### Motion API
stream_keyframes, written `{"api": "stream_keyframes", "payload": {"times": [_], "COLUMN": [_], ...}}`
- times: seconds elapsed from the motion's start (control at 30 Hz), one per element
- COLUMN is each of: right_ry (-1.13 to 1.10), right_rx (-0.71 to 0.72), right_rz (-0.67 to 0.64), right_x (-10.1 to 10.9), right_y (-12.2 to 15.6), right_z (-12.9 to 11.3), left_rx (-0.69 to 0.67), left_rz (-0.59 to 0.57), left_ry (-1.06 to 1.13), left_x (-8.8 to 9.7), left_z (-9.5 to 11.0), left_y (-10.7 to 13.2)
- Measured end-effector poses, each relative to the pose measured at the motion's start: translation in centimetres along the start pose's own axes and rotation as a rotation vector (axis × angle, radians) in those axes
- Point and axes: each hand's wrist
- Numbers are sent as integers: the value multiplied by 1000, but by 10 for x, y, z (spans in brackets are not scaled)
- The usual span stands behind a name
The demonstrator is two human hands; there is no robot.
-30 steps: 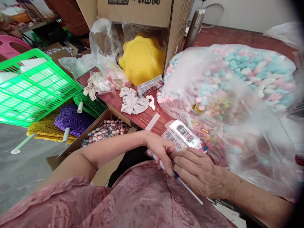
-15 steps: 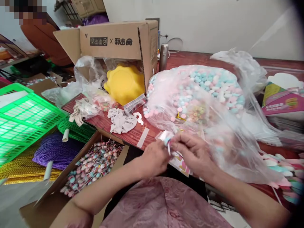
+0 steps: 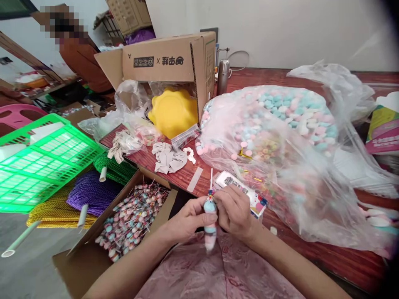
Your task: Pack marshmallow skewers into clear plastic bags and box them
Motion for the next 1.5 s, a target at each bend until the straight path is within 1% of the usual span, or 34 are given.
{"api": "stream_keyframes", "payload": {"times": [0.07,0.13,0.17,0.23,0.27,0.3,0.33,0.4,0.43,0.47,0.5,0.53,0.57,0.6,0.63,0.67,0.7,0.73,0.77,0.8,0.83,0.87,0.9,0.93,0.97,1.0,1.07,1.1,1.13,1.2,1.27,1.3,1.37,1.5], "right_ry": [-244,-574,-691,-795,-826,-848,-867,-876,-866,-851,-833,-800,-748,-674,-577,-460,-335,-214,-105,2,103,213,334,441,526,564,548,527,509,500,509,514,528,627], "right_rx": [-292,-611,-698,-763,-785,-806,-826,-841,-834,-826,-820,-814,-800,-770,-723,-657,-578,-500,-434,-384,-361,-355,-391,-468,-595,-710,-869,-895,-879,-752,-580,-514,-453,-451], "right_rz": [-82,-203,-257,-315,-331,-336,-336,-332,-330,-328,-325,-309,-281,-242,-194,-138,-71,-7,54,113,154,202,253,337,446,573,685,681,631,472,336,302,293,366], "right_x": [-20,-43,-54,-72,-77,-79,-77,-63,-51,-39,-25,-12,1,13,25,37,50,63,77,93,108,124,138,151,161,167,171,169,166,156,149,147,148,163], "right_y": [9,18,21,26,27,29,30,32,33,33,34,33,33,32,31,31,32,35,40,48,58,70,83,96,109,120,137,141,143,141,135,132,128,131], "right_z": [-6,-14,-19,-28,-31,-33,-34,-34,-34,-34,-34,-34,-35,-36,-36,-37,-36,-36,-36,-35,-35,-35,-36,-36,-35,-33,-25,-21,-17,-10,-7,-6,-7,-13], "left_rx": [-83,-251,-315,-334,-301,-202,-62,250,355,368,264,75,-150,-330,-486,-591,-622,-579,-549,-482,-425,-392,-378,-393,-423,-452,-484,-480,-474,-502,-613,-680,-787,-960], "left_rz": [140,282,318,305,305,318,348,409,478,546,552,495,446,376,257,107,-50,-160,-188,-209,-223,-225,-228,-227,-229,-245,-309,-333,-345,-308,-260,-243,-191,-3], "left_ry": [-397,-865,-1043,-1227,-1282,-1338,-1395,-1570,-1682,-1769,-1815,-1812,-1778,-1725,-1666,-1610,-1580,-1584,-1614,-1665,-1695,-1705,-1688,-1645,-1592,-1541,-1484,-1494,-1526,-1617,-1640,-1604,-1483,-1284], "left_x": [13,29,38,61,75,89,104,130,139,142,139,128,111,88,62,34,8,-15,-33,-44,-50,-51,-48,-42,-35,-30,-23,-22,-22,-24,-24,-22,-18,-13], "left_z": [-5,-12,-17,-28,-32,-35,-36,-32,-27,-21,-14,-8,-3,2,6,8,10,11,12,12,12,12,13,13,13,13,10,6,1,-13,-26,-32,-40,-43], "left_y": [13,24,30,44,53,63,74,91,94,93,85,71,52,29,4,-22,-47,-69,-87,-101,-111,-117,-118,-115,-110,-103,-86,-79,-73,-66,-65,-65,-69,-78]}}
Point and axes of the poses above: each hand's wrist, its own y-axis away from the middle knuckle, its own x-axis out of the back of the hand, z = x × y, and after that the axes turned 1 degree about -x, right-handed
